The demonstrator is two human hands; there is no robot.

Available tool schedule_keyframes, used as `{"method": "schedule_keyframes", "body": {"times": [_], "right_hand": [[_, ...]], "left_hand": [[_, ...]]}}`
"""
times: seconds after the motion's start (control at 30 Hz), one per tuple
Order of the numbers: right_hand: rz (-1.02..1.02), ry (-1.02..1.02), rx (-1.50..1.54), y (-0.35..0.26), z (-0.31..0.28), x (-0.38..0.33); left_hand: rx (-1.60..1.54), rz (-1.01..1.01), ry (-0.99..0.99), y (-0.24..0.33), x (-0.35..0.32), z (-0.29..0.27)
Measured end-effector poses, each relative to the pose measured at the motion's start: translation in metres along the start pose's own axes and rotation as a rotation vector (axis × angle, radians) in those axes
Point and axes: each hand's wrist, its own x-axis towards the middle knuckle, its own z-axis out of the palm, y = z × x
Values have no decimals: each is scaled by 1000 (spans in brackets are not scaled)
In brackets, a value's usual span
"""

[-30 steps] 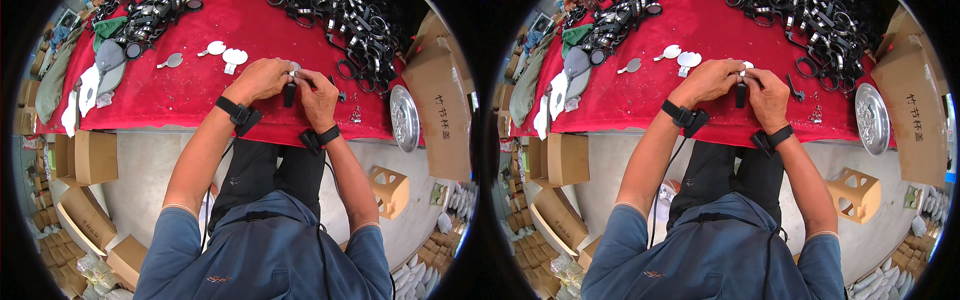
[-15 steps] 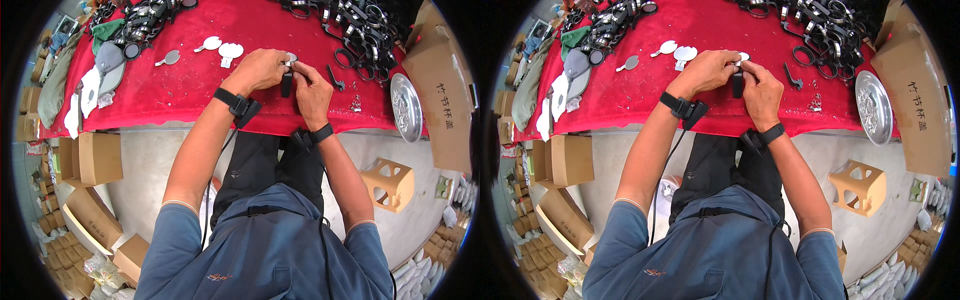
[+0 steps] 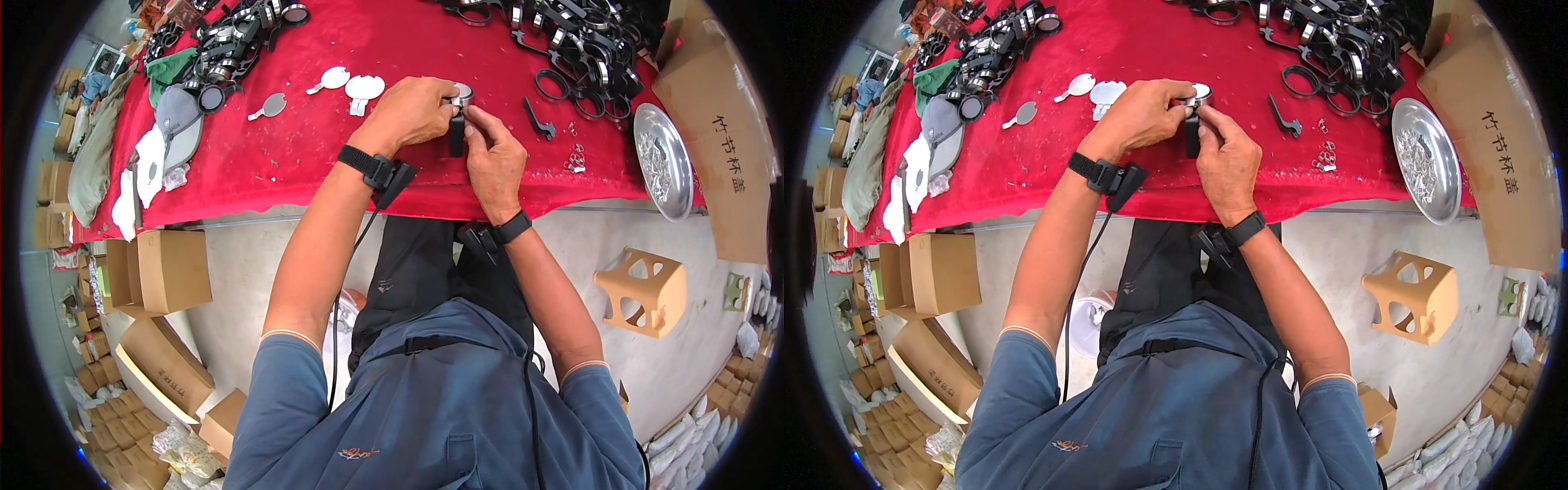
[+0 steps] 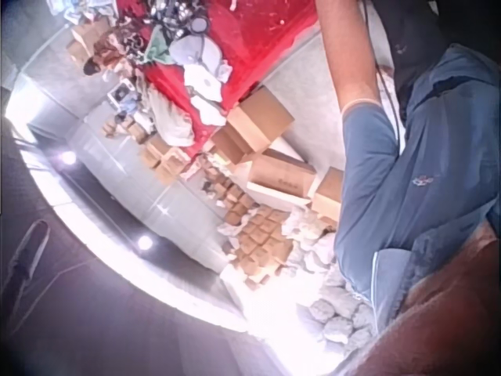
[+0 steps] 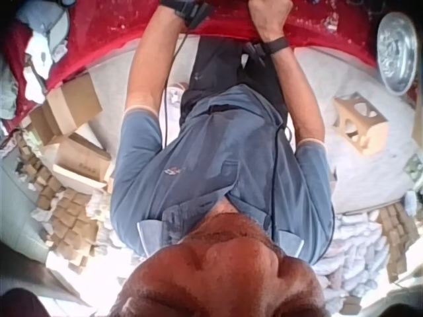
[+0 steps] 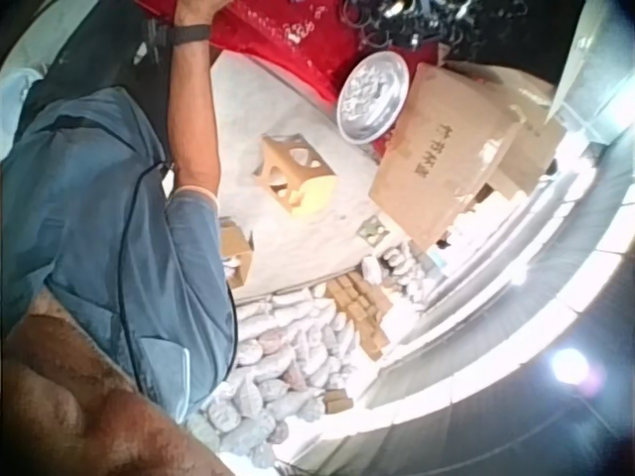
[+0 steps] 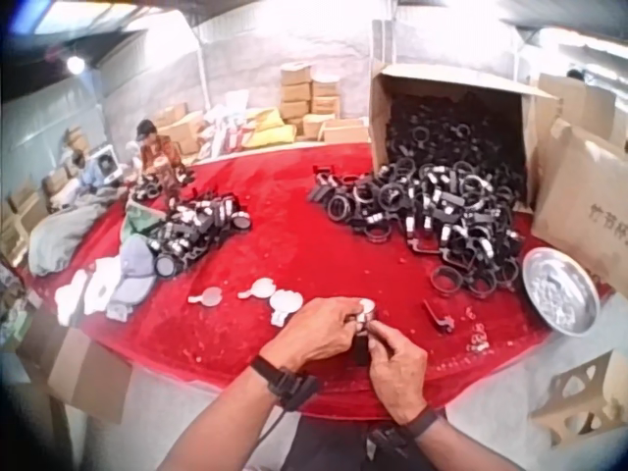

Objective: Assembling components of cup lids at a manufacturing facility.

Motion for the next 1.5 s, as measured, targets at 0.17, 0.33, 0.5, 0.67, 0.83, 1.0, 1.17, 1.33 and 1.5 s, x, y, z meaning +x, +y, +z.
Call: {"method": "schedule_keyframes", "body": {"times": [0.17,0.33,0.5,0.67,0.83,1.0,1.17,1.33,1.5], "right_hand": [[-250,-24,-178,2,-4,9],[-368,-43,-261,-1,-3,8],[-435,-37,-363,4,-1,8],[-448,-35,-340,10,2,3],[-455,-27,-318,12,1,3],[-458,-30,-310,15,1,4],[-454,-45,-323,15,2,5],[-453,-51,-361,10,2,5],[-431,-68,-396,7,1,5]], "left_hand": [[-25,22,-8,2,0,-2],[21,-14,-67,7,0,-7],[-17,8,-37,6,1,-5],[-6,-6,-46,6,-1,-6],[-10,2,-38,4,-1,-4],[-3,9,-51,2,0,-4],[-34,22,-27,1,-1,-3],[-30,24,-29,2,-1,-3],[0,4,-15,3,1,-2]]}}
